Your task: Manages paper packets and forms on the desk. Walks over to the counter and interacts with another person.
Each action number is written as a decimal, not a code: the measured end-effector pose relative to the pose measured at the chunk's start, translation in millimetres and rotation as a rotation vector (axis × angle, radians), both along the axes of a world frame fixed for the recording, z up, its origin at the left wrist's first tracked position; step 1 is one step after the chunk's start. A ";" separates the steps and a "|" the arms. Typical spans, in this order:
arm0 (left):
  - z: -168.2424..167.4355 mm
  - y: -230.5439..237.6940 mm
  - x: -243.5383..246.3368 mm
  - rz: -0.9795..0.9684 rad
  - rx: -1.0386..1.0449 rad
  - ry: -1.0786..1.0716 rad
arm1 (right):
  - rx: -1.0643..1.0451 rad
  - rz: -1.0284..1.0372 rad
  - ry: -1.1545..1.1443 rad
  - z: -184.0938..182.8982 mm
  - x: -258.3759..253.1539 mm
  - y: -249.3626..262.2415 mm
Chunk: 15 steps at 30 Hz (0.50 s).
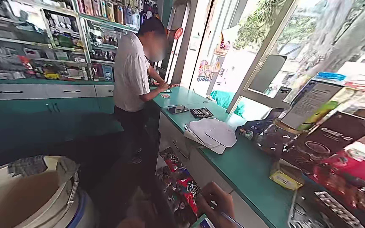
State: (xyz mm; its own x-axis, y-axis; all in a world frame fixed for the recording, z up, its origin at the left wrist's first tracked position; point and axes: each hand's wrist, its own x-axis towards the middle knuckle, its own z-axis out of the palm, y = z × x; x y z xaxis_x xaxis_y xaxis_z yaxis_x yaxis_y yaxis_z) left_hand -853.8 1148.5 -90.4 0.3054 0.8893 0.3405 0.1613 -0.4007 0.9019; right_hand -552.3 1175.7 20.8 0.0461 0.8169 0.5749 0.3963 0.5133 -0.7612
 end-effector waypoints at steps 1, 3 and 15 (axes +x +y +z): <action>5.0 31.2 -2.4 -0.001 0.060 0.038 | 0.004 -0.016 -0.003 -0.6 -2.8 13.0; 15.5 99.6 1.6 0.013 0.185 0.099 | 0.018 -0.033 -0.009 -2.6 -4.4 40.1; 130.3 491.9 148.9 -0.047 0.245 0.645 | 0.100 -0.464 -0.276 3.0 42.8 205.4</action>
State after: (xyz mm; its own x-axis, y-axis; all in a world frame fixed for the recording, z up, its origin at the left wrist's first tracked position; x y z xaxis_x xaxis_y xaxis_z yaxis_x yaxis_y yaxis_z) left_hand -704.9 1640.4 39.9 0.5506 0.7909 0.2670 0.6128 -0.6002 0.5141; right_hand -509.5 1381.1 23.8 0.2246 0.6874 0.6907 0.7764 0.3021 -0.5531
